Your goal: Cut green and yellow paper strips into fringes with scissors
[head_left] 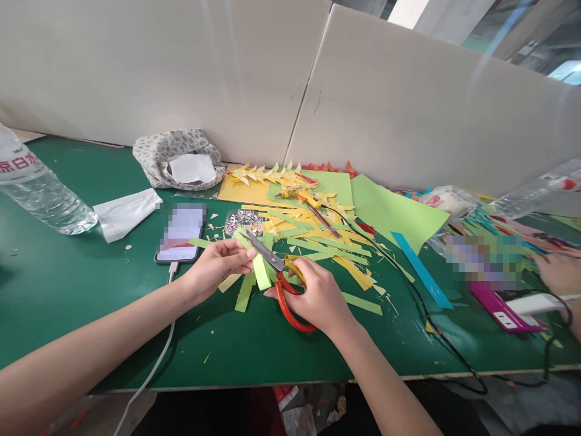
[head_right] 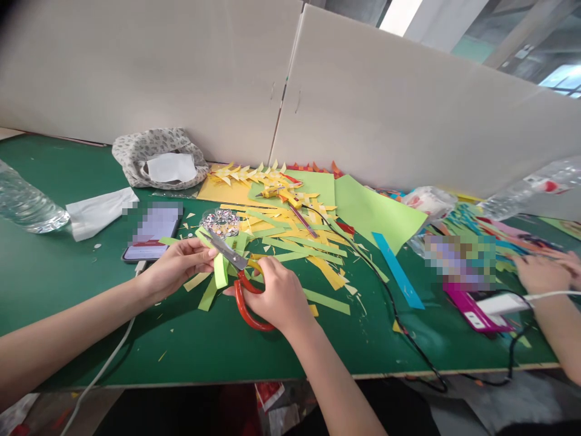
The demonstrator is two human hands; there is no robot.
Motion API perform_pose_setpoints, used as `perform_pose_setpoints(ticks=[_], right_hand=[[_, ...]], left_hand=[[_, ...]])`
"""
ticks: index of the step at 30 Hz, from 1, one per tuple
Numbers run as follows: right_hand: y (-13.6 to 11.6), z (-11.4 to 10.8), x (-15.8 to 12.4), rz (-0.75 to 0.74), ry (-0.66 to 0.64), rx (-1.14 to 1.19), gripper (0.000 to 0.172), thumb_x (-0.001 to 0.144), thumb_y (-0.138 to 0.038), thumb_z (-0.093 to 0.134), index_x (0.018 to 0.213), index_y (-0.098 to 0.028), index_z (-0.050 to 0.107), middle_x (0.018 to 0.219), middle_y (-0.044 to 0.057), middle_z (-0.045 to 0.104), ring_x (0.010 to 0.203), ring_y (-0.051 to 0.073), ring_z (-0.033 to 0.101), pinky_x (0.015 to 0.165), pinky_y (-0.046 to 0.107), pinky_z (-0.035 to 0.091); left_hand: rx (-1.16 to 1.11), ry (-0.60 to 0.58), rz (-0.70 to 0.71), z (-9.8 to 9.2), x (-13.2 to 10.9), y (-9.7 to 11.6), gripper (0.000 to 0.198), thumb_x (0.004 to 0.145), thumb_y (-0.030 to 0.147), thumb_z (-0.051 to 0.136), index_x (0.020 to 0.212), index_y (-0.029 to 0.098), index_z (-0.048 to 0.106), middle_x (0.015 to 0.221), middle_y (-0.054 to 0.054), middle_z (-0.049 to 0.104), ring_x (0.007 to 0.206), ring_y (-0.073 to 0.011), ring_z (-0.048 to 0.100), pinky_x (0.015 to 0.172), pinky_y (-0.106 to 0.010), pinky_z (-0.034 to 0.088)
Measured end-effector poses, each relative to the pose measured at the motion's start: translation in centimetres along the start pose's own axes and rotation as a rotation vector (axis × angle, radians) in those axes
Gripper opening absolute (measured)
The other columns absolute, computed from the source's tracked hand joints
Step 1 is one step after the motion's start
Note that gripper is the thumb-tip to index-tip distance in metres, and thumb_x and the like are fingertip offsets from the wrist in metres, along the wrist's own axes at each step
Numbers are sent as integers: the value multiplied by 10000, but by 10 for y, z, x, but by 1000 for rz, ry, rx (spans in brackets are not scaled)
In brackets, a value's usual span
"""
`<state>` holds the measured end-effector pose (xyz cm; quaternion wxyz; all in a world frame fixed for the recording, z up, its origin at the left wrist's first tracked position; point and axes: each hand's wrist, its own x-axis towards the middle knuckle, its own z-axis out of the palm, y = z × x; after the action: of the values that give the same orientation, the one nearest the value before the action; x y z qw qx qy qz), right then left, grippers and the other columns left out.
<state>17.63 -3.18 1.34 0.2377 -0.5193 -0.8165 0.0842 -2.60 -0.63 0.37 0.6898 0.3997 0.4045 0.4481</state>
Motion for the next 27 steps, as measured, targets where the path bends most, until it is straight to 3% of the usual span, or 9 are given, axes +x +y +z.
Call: perform_pose_setpoints(ticks=[11,27], right_hand=[[-2,-1,-1,2,-51,0,358,694,-490,583,867,-192,484,772,42,546,640,166,511,544,257,374],[-1,2,0,33,-52,6,244,691,-395,551,766,-207,416,720,8,501,574,126,413,520,239,309]], left_hand=[[-22,-68,-41,2,-2,-2,112,651,224,725,691,159,643,644,30,642,558,-59,599,591,-158,501],[-11,-89,-68,5,-3,-3,138,654,232,725,696,146,626,639,28,634,566,-63,604,595,-165,506]])
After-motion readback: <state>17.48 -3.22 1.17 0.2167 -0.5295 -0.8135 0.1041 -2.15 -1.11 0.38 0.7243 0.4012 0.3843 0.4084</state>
